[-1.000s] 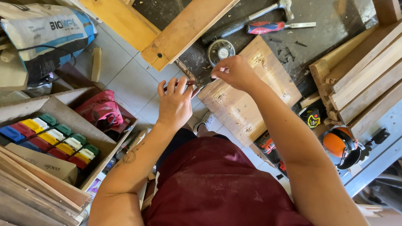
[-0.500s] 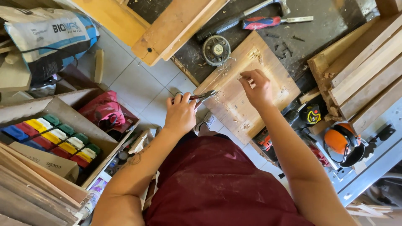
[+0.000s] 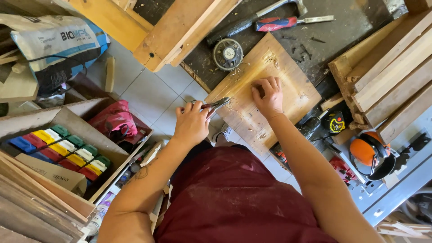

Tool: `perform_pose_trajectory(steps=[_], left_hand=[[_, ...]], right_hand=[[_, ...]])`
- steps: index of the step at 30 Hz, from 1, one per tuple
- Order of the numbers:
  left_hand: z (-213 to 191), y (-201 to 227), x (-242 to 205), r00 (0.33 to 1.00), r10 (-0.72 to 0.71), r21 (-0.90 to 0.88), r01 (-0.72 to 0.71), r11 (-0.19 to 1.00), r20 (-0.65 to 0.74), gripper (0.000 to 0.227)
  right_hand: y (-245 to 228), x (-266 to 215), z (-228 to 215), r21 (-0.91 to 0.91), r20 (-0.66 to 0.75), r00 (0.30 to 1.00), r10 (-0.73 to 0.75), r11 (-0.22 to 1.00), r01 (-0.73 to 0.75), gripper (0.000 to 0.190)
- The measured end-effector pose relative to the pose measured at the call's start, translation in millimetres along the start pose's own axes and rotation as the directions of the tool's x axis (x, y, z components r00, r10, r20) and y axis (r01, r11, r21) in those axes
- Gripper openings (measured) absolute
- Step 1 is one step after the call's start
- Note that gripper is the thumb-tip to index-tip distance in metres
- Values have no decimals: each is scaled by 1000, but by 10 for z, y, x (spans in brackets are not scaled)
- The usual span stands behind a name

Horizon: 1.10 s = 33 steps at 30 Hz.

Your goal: The person uses a pair of pliers to pull several staples out of a flat wooden board on a workbench.

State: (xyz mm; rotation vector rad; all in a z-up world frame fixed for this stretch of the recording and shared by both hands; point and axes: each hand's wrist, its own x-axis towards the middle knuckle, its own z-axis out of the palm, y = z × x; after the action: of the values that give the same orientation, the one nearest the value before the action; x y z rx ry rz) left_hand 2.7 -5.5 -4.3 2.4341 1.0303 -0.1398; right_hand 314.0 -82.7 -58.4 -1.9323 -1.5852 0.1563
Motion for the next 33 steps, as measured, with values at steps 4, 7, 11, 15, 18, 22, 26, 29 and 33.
perform_pose_trajectory(steps=[4,7,11,15,18,22,26,29,33], left_hand=[[49,43,28,999,-34,-16,34,999,-1,28],[95,86,56,987,-104,-55,111,992,120,31],[234,96,147,977,-157,-100,173,980,143,33],[199,59,132,894,-283,-459,425,781,347,42],[171,106,177,807,-315,-619,586,522,499,45],[113,163,174,844,-273,-553,515,655,462,52],[130,259,116,922,-247,-199,313,929,299,44],[83,374,139,929,-232,-104,271,957,288,45],[36,467,210,917,-239,-49,268,962,320,50]], right_hand=[[23,5,24,14,-27,1000,-4,1000,4,17],[48,-15,53,7,-25,1000,-12,1000,12,17],[65,-27,76,-21,-33,999,-34,999,34,17],[46,-30,69,-34,-40,999,-27,999,26,17],[20,-14,88,-40,-46,999,-19,999,17,17],[55,-27,105,-42,-49,999,-21,999,18,18],[89,-40,123,-57,-38,999,-35,998,33,18],[90,-41,118,-68,-36,999,-35,997,32,18],[125,-122,131,-220,29,998,-60,973,65,27]])
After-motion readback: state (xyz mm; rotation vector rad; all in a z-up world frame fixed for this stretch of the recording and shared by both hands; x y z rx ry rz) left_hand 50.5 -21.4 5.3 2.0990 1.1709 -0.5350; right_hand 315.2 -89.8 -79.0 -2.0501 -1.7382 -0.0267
